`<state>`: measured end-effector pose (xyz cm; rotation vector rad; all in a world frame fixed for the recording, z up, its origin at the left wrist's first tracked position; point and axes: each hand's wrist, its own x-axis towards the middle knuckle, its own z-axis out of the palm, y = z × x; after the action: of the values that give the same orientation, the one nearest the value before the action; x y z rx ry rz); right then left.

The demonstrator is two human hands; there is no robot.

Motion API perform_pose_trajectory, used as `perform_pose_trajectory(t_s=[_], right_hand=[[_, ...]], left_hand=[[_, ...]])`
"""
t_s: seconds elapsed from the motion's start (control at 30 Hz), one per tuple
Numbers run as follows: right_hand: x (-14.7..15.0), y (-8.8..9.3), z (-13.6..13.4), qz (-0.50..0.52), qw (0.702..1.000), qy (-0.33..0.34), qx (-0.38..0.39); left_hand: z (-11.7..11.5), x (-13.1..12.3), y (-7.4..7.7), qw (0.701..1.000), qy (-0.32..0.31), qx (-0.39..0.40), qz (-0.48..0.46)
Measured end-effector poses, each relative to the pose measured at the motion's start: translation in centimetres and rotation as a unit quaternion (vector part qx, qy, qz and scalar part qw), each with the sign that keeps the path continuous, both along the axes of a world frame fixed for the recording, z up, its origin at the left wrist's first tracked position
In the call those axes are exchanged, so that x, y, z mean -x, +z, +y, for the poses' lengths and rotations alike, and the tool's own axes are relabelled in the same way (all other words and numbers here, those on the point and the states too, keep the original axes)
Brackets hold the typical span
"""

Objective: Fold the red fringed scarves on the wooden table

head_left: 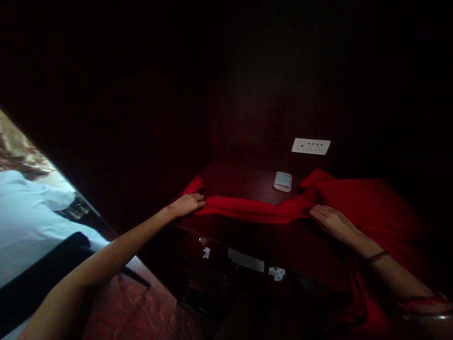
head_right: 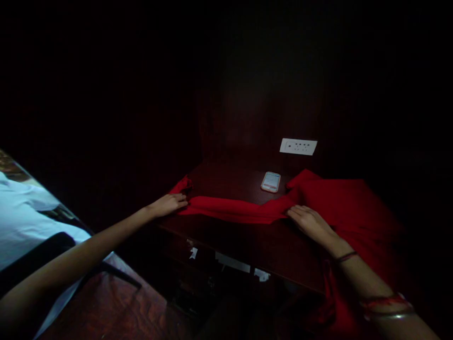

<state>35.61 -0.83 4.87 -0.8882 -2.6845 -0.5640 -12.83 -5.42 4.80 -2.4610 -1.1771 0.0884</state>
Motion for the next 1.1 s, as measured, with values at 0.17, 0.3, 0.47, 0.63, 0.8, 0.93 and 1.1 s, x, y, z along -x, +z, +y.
perform_pose_trajectory(t_s=[0.17,0.3,0.47,0.63,0.8,0.93,1.1], right_hand=[[-0.6,-1.3,-0.9,-0.018,0.999,0.032,-0.040],[-0.4,-0.7,-0.1,0.007,1.000,0.010,-0.006],[0.8,2.0,3.6,0.099,0.992,-0.064,0.043],[2.5,6.5,7.8,0.198,0.969,-0.148,-0.010],[3.7,9.1,9.4,0.254,0.945,-0.206,0.025],[4.1,10.0,9.7,0.281,0.936,-0.214,0.011],[3.8,11.3,9.6,0.244,0.945,-0.216,0.023]], left_hand=[[-0.2,0.9,-1.1,0.997,0.039,-0.050,0.049],[1.5,2.4,-0.3,0.993,0.091,-0.056,0.057],[5.5,3.5,4.8,0.972,0.211,-0.082,0.062],[9.5,2.9,11.1,0.945,0.305,-0.119,-0.005],[11.2,2.8,14.7,0.921,0.361,-0.132,-0.055],[11.6,3.4,15.7,0.905,0.395,-0.137,-0.082],[11.4,3.6,15.6,0.898,0.414,-0.089,-0.120]])
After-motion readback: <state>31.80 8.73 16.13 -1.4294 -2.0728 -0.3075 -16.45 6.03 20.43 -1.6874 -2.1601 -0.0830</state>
